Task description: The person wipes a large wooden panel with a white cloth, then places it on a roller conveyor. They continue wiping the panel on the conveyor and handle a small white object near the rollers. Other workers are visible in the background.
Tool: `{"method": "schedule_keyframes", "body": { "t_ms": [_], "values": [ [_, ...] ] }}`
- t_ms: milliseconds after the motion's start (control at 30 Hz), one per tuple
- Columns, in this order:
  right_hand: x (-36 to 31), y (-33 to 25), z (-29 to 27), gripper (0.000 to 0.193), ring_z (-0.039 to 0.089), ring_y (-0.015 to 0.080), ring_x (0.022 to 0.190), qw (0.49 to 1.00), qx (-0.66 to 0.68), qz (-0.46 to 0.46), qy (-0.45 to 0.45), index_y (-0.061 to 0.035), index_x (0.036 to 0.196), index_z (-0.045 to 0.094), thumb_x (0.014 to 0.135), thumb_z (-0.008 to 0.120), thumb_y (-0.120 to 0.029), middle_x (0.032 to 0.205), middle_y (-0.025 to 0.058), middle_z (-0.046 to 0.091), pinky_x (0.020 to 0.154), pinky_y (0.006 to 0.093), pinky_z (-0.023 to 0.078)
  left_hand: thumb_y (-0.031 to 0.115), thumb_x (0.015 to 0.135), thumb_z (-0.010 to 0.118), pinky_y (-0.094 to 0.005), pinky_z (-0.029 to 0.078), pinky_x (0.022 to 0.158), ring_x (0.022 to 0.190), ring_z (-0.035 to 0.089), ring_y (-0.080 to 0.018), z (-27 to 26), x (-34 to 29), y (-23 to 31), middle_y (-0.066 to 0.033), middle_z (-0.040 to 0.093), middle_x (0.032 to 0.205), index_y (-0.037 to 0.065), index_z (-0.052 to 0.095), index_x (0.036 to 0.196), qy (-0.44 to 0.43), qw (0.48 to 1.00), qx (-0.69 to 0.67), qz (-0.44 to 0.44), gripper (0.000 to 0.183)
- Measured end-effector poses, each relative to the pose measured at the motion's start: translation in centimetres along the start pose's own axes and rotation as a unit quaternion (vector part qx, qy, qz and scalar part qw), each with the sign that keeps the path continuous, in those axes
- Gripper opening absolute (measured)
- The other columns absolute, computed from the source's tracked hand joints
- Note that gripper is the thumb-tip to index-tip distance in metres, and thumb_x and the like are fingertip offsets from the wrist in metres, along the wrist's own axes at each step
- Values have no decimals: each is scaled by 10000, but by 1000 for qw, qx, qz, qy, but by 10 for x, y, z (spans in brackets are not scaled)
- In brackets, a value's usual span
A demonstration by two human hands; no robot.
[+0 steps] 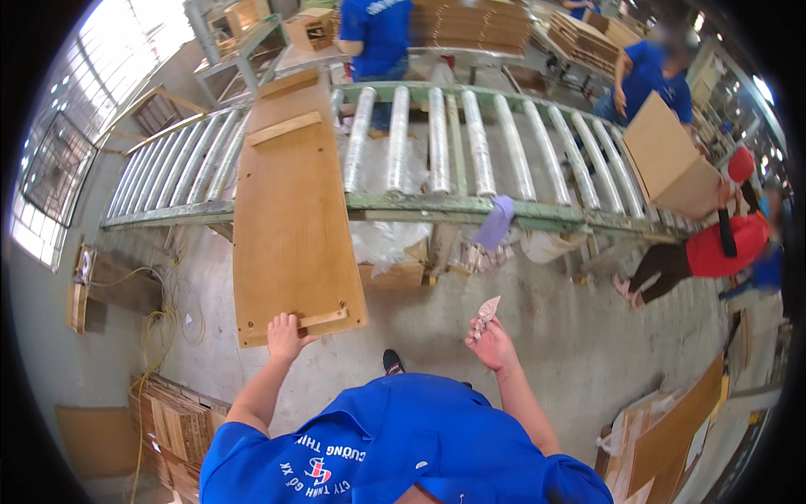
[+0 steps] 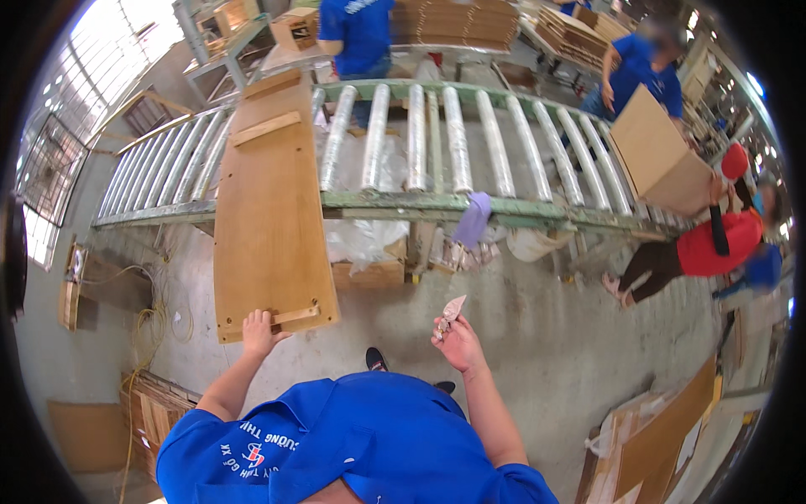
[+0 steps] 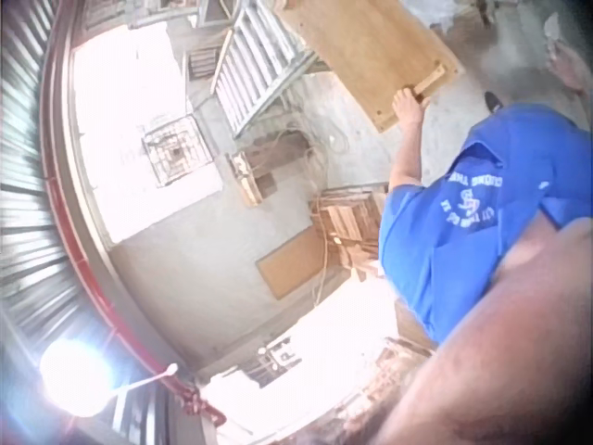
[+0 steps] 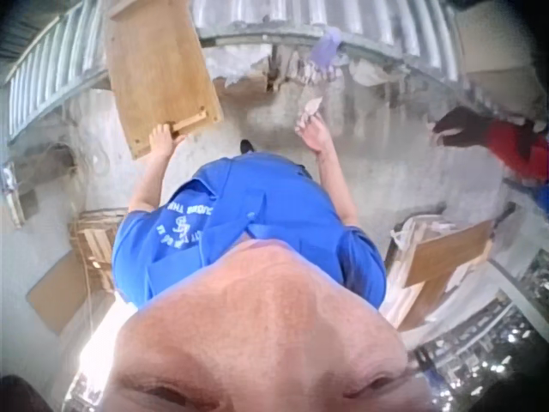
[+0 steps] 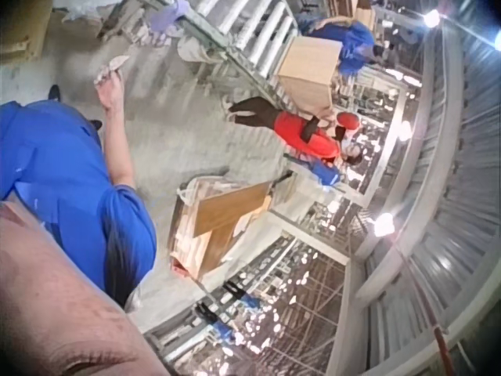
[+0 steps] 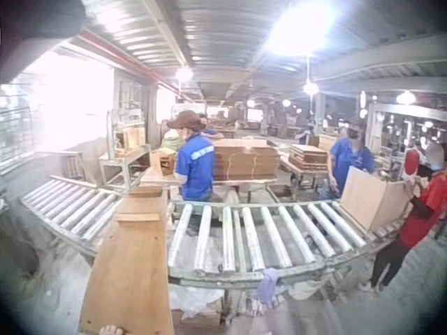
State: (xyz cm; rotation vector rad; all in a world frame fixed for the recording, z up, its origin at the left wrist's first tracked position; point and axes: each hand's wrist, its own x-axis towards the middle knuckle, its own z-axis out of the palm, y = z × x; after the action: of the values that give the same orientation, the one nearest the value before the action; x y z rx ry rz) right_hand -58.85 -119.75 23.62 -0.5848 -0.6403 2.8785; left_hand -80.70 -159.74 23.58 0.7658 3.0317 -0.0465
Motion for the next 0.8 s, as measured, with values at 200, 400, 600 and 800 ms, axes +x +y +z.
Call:
{"method": "schedule_keyframes", "body": {
  "t_ms": [200, 400, 600, 800],
  "values": [
    [-66, -25, -52, 194, 550, 218, 780, 997, 50, -57, 21, -129, 1083, 495, 898, 445, -156, 993, 97, 584, 686, 367, 470, 449, 775, 587, -385, 467, 738, 930, 526, -287, 3, 3, 109, -119, 530, 938, 45, 535, 922, -50, 995, -33, 81, 433],
    [-127, -68, -104, 170, 540, 198, 780, 990, 41, -120, 56, -144, 1060, 515, 911, 443, -183, 984, 76, 576, 674, 356, 470, 433, 837, 465, -409, 485, 726, 906, 601, -291, -11, 46, 212, -140, 615, 976, 48, 571, 961, -170, 968, 5, 184, 417],
    [-164, -90, -145, 171, 565, 192, 787, 980, 57, -173, 82, -177, 1037, 545, 895, 491, -256, 982, 48, 600, 673, 357, 463, 462, 814, 462, -416, 489, 683, 829, 617, -286, -13, 75, 308, -131, 643, 861, 56, 609, 839, -143, 957, -21, 251, 433],
    [-162, -113, -158, 174, 563, 194, 791, 970, 45, -206, 118, -159, 1022, 547, 885, 506, -258, 970, 54, 600, 675, 366, 462, 467, 785, 486, -421, 494, 648, 761, 624, -298, 0, 125, 408, -142, 641, 793, 47, 618, 787, -97, 948, -86, 292, 441]
  ]
}}
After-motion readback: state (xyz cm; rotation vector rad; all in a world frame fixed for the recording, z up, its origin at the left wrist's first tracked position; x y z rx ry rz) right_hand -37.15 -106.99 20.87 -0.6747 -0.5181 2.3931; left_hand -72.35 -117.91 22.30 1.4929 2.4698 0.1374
